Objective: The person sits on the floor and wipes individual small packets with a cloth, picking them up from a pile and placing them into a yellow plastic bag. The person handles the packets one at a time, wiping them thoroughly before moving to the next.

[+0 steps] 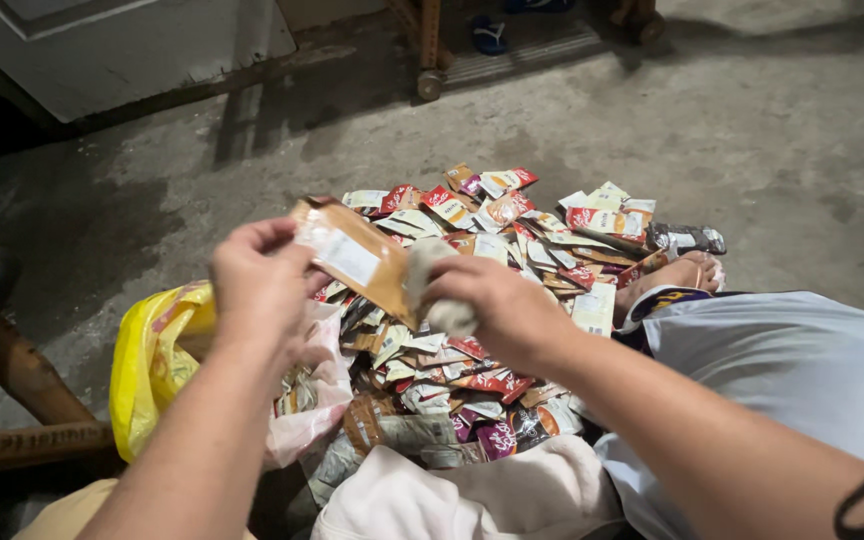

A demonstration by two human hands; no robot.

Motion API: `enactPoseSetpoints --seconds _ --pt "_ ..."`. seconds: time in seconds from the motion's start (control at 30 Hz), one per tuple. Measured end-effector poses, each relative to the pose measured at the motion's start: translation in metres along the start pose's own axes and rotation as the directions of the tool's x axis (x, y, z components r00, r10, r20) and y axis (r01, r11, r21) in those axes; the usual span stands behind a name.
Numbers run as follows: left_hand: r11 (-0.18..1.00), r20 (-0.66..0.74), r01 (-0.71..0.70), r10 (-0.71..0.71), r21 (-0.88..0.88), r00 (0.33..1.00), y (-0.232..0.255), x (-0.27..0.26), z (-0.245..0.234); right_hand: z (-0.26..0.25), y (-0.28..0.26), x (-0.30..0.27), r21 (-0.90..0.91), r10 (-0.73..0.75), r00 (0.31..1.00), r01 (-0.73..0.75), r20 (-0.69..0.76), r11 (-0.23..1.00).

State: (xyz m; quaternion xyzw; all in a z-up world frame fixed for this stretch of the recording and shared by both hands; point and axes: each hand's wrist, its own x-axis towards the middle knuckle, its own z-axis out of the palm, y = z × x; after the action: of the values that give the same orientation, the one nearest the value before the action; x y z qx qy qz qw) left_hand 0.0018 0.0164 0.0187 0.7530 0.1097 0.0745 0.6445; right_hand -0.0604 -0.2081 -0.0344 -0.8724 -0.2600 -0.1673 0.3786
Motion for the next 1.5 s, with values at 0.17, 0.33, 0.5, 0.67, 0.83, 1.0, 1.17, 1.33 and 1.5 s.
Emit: enactPoseSetpoints --seconds 0.17,0.33,0.5,0.67,0.83,1.0,1.17,1.33,1.5 --pt "0.986 -0.085 0.155 -0.149 0.062 0.985 0.004 -0.011 -0.005 -0.004 -0.007 -0.001 -0.001 0.027 0.982 -0.028 -0.187 1.0" --pt "1.0 -0.039 -0.004 0.002 -0.029 0.999 -0.004 -0.005 -0.003 0.008 -0.026 -0.007 -0.146 -0.389 0.919 0.377 -0.061 0.914" --pt "0.992 -0.067 0.033 -0.042 -0.119 0.997 -0.008 0.013 -0.019 0.004 -0.003 0.003 0.344 0.572 0.808 -0.583 0.144 0.736" --pt "0.955 0.009 0.177 -0.18 -0.236 0.984 -0.042 0.012 -0.005 0.006 0.006 0.007 0.765 0.68 0.481 -0.618 0.553 -0.184" --pt "0.713 0.312 0.508 -0.402 -0.483 0.861 -0.074 -0.007 0.02 0.014 -0.008 -0.003 0.813 0.599 0.605 -0.565 0.525 -0.142" --pt "0.445 0.642 0.74 -0.38 -0.505 0.666 -0.062 -0.025 0.022 0.022 -0.024 -0.014 0.598 0.104 0.989 -0.147 0.106 0.788" --pt "0.356 0.774 0.815 -0.292 -0.457 0.562 -0.048 -0.033 0.018 0.025 -0.017 -0.016 0.247 -0.024 0.997 0.005 0.074 0.969" --pt "0.323 0.786 0.818 -0.261 -0.476 0.56 -0.047 -0.044 0.013 0.013 0.003 -0.003 0.118 0.2 0.977 -0.208 0.078 0.971" --pt "0.3 0.813 0.857 -0.296 -0.418 0.5 -0.051 -0.044 0.009 -0.003 -0.008 0.0 -0.044 0.252 0.958 -0.26 -0.141 0.965"
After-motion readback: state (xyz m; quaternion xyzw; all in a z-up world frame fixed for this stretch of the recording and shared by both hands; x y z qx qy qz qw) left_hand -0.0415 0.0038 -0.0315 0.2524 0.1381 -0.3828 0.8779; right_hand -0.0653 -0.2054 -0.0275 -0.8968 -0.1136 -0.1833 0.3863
